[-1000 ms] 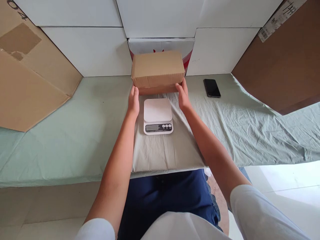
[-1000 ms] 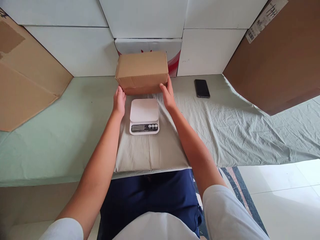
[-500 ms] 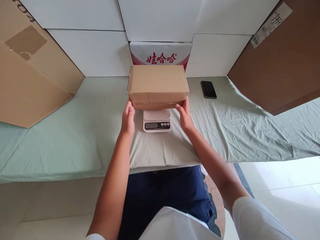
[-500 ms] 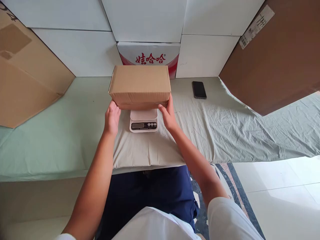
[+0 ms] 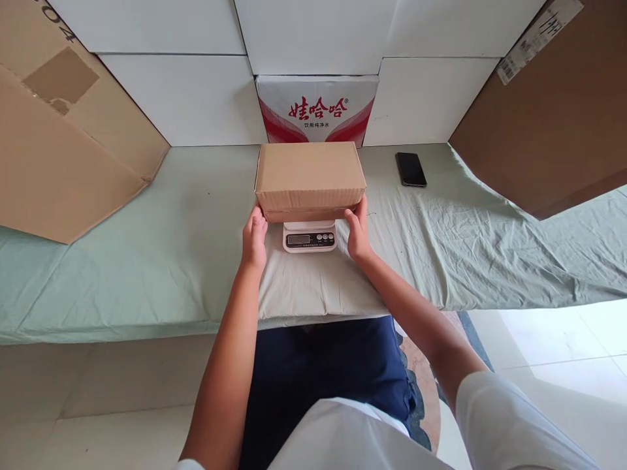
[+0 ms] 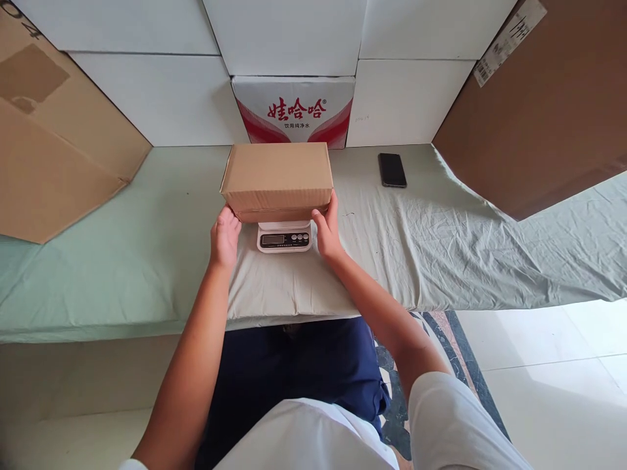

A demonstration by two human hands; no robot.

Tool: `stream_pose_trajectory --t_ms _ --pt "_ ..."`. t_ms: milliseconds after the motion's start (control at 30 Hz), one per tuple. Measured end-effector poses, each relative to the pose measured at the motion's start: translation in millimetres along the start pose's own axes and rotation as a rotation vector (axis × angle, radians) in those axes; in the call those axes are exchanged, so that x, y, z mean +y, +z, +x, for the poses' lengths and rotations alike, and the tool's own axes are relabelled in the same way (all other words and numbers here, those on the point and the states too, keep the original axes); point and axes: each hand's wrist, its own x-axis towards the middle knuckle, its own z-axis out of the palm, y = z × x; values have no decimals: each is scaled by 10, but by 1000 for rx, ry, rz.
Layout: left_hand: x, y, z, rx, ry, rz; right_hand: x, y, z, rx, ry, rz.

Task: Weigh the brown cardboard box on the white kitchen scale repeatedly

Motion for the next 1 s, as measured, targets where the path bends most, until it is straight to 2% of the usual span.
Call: stream_pose_trajectory --t_ms 400,1000 --pt "27 -10 -41 -3 23 32 -75 18 -28 1 40 27" --pt "28 -41 -22 21 14 25 -28 27 -19 21 15 -38"
